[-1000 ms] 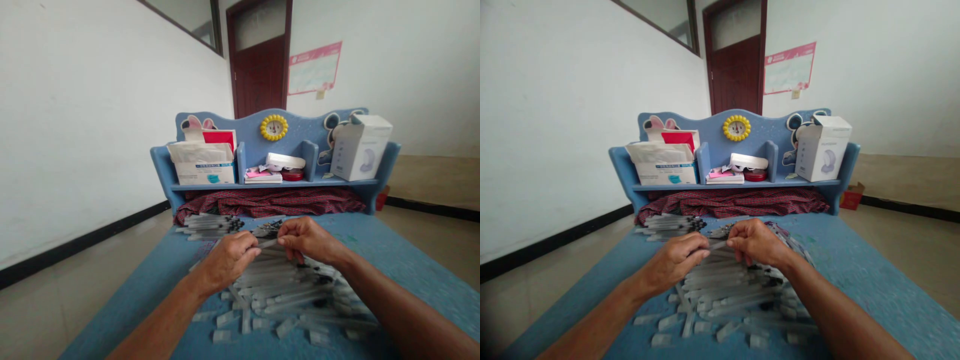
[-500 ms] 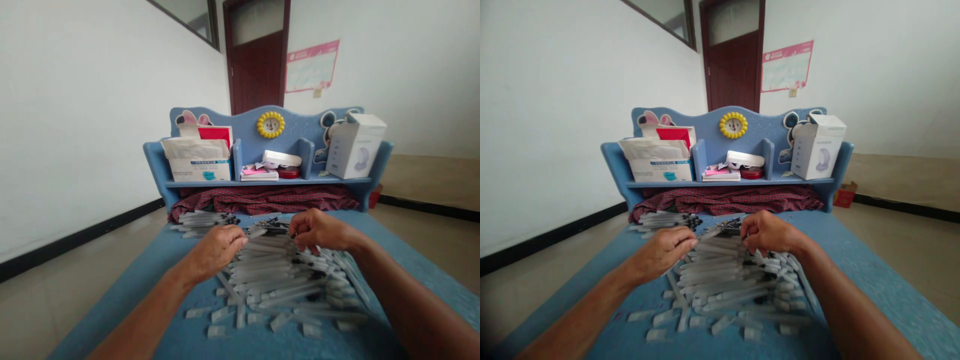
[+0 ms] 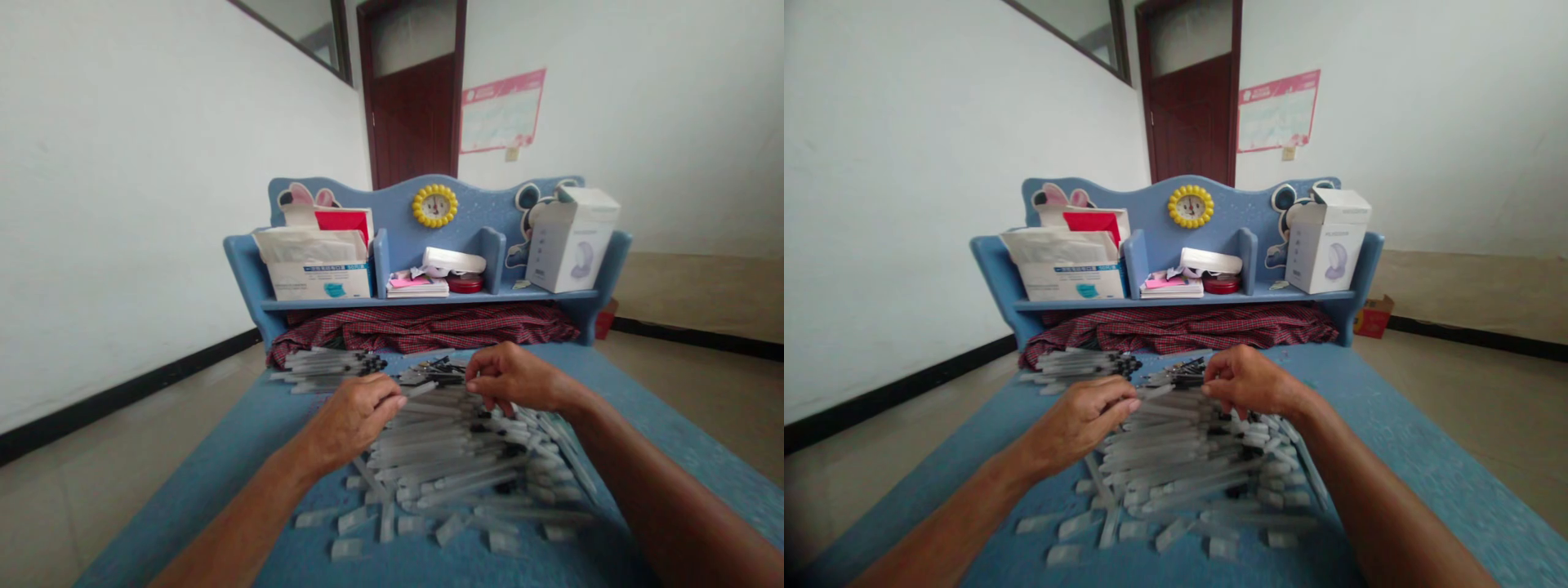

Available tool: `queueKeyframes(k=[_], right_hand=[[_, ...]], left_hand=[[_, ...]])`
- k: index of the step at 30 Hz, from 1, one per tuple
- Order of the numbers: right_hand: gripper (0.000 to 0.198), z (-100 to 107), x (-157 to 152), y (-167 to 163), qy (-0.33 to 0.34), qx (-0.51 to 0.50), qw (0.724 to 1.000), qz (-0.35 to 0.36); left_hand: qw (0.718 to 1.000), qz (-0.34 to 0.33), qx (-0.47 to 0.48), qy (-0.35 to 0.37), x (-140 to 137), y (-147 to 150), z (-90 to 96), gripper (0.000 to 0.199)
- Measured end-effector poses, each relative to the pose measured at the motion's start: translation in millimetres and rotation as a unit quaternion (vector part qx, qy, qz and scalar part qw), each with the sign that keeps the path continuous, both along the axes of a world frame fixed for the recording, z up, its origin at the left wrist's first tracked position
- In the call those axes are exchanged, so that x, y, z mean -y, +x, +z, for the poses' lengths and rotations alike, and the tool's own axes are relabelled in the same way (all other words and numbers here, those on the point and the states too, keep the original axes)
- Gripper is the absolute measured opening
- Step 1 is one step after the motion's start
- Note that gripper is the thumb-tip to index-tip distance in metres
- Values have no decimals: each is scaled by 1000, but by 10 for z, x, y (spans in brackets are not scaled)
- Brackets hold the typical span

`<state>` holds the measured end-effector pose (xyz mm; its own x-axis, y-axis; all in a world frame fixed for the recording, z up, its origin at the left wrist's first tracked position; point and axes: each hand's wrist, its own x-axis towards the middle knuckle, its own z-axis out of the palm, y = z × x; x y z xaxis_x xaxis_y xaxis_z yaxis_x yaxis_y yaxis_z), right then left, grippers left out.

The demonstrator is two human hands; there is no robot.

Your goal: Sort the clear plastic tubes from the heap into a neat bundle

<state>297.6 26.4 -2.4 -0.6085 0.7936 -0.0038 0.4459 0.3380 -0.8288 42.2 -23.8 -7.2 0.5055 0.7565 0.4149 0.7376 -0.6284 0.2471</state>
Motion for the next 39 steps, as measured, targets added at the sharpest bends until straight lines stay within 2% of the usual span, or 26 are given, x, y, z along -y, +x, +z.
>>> queueKeyframes(k=[4, 7, 9, 13, 16, 18, 20, 22, 26, 29, 33, 36, 39], right_hand=[[26, -64, 113, -229, 58, -41, 997, -10], [24, -84, 203, -352, 130, -25, 991, -2], [21, -85, 228, -376, 148, -23, 989, -3], [18, -100, 160, -317, 100, -65, 992, -28], [19, -122, 65, -246, 58, -101, 992, -48], [21, -122, 28, -207, 56, -104, 992, -42], [21, -95, 33, -180, 84, -80, 993, -26], [21, -36, 80, -169, 142, -29, 989, -13], [21, 126, 230, -189, 258, 105, 961, 9], [20, 202, 303, -217, 279, 148, 948, 39], [24, 178, 307, -234, 295, 171, 937, 79], [30, 166, 350, -227, 328, 175, 924, 93], [33, 251, 534, -163, 330, 157, 920, 145]], left_hand=[[1000, -24, 4, 5, 34, 58, -23, 20], [999, -36, -1, 16, 57, 101, -52, 21], [999, -39, 0, 18, 66, 107, -56, 21], [999, -32, 16, -7, 48, 14, -6, 16], [998, -4, 26, -60, 16, -102, 49, 18], [994, 14, 34, -103, 7, -148, 77, 20], [990, 21, 35, -136, 17, -147, 99, 22], [988, 15, 31, -151, 47, -102, 120, 23], [986, -6, 19, -163, 126, 17, 151, 27], [983, -7, 30, -180, 150, 42, 142, 31], [976, -8, 42, -214, 125, 51, 160, 35], [971, -16, 22, -236, 166, 110, 282, 38], [973, -33, -21, -226, 385, 92, 399, 38]])
